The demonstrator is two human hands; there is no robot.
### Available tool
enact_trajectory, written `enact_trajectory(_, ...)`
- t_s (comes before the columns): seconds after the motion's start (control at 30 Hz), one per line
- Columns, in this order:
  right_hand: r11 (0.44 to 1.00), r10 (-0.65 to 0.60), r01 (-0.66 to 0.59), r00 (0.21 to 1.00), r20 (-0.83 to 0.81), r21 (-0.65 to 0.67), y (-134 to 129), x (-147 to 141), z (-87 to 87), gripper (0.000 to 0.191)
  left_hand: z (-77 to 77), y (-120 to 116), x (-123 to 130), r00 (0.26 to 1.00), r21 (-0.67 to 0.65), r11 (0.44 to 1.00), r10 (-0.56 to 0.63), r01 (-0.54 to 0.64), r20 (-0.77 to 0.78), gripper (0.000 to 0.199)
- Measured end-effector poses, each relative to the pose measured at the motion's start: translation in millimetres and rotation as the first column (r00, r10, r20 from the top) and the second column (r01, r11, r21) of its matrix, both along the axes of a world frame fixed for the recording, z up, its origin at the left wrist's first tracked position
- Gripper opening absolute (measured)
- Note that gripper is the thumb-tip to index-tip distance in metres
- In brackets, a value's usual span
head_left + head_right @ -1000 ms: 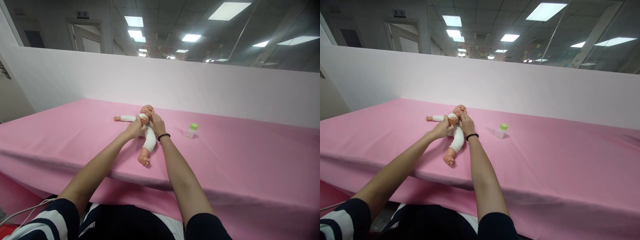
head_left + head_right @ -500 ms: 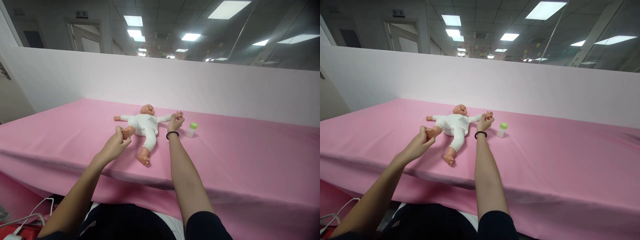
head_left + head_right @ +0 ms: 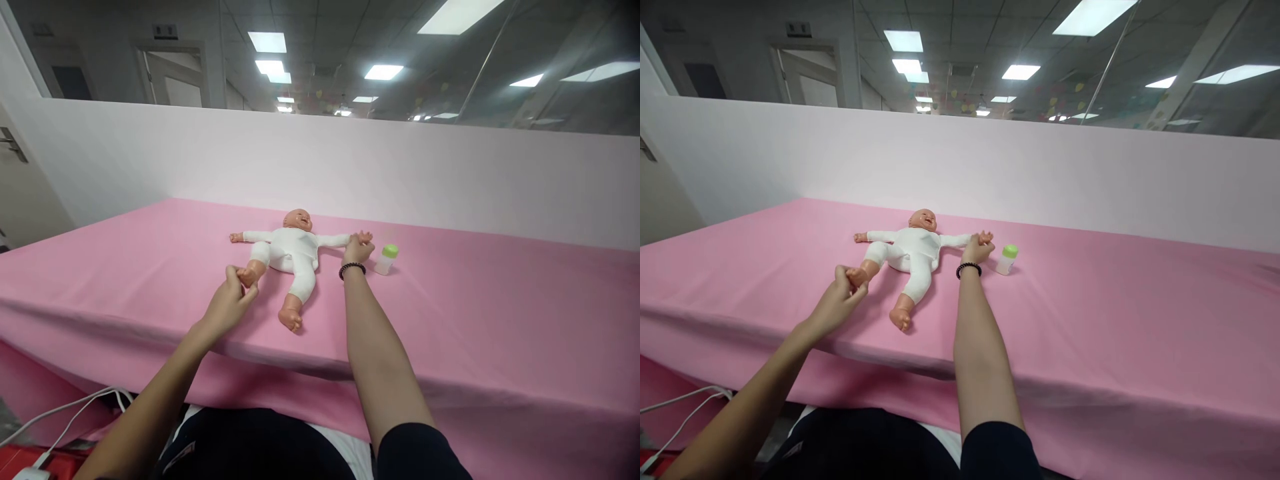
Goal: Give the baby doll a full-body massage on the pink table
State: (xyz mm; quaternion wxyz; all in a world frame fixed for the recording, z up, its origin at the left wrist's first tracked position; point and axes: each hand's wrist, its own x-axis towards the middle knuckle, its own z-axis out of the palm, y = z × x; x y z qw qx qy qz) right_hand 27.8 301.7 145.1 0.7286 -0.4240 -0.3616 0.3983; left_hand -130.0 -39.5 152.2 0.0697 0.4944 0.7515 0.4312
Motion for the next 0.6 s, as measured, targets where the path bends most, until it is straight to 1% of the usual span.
enact_trajectory(0.07,0.995,-0.015,0.008,0.997,0.070,0.103,-9,-12,11.6,0.035,19.0,20,-5,0.999,0.044,0.999,-0.017,0.019,-0.035,0.030)
enact_trajectory(0.13,0.971,-0.002,-0.049,0.977,0.212,0.235,-21,-24,19.2,0.033,37.2,44,-8,0.995,0.049,0.997,-0.062,0.067,-0.081,0.030)
enact_trajectory(0.17,0.945,-0.008,-0.098,0.947,0.321,0.313,-27,-30,21.0,0.032,44.5,56,-8,0.991,0.041,0.995,-0.084,0.089,-0.109,0.029)
enact_trajectory(0.2,0.913,-0.032,-0.152,0.899,0.437,0.379,-33,-36,21.2,0.030,50.2,69,-8,0.984,0.022,0.994,-0.108,0.112,-0.139,0.027)
enact_trajectory(0.23,0.880,-0.069,-0.210,0.831,0.552,0.426,-39,-40,20.3,0.030,54.1,81,-6,0.977,-0.005,0.991,-0.131,0.132,-0.168,0.026)
enact_trajectory(0.27,0.850,-0.112,-0.271,0.746,0.657,0.452,-43,-44,18.4,0.031,56.0,92,-5,0.968,-0.042,0.988,-0.155,0.149,-0.197,0.025)
enact_trajectory(0.33,0.808,-0.182,-0.386,0.553,0.813,0.444,-50,-49,13.2,0.036,54.9,110,0,0.947,-0.115,0.979,-0.192,0.167,-0.259,0.027)
enact_trajectory(0.4,0.783,-0.233,-0.473,0.378,0.896,0.403,-52,-51,8.4,0.045,49.8,122,4,0.930,-0.172,0.974,-0.198,0.150,-0.309,0.032)
enact_trajectory(0.43,0.776,-0.249,-0.500,0.319,0.914,0.386,-52,-51,6.6,0.050,46.9,125,6,0.927,-0.189,0.973,-0.189,0.132,-0.325,0.034)
enact_trajectory(0.47,0.773,-0.258,-0.513,0.284,0.923,0.374,-52,-50,5.4,0.053,44.3,127,7,0.926,-0.202,0.973,-0.177,0.113,-0.334,0.034)
enact_trajectory(0.5,0.772,-0.260,-0.519,0.271,0.927,0.368,-51,-50,4.7,0.055,42.2,127,9,0.928,-0.210,0.973,-0.166,0.098,-0.334,0.035)
enact_trajectory(0.53,0.771,-0.256,-0.521,0.274,0.927,0.367,-51,-49,4.5,0.056,40.8,126,10,0.931,-0.211,0.973,-0.160,0.093,-0.329,0.034)
enact_trajectory(0.6,0.773,-0.233,-0.511,0.322,0.917,0.376,-50,-48,5.1,0.053,40.5,121,12,0.935,-0.190,0.976,-0.163,0.106,-0.315,0.033)
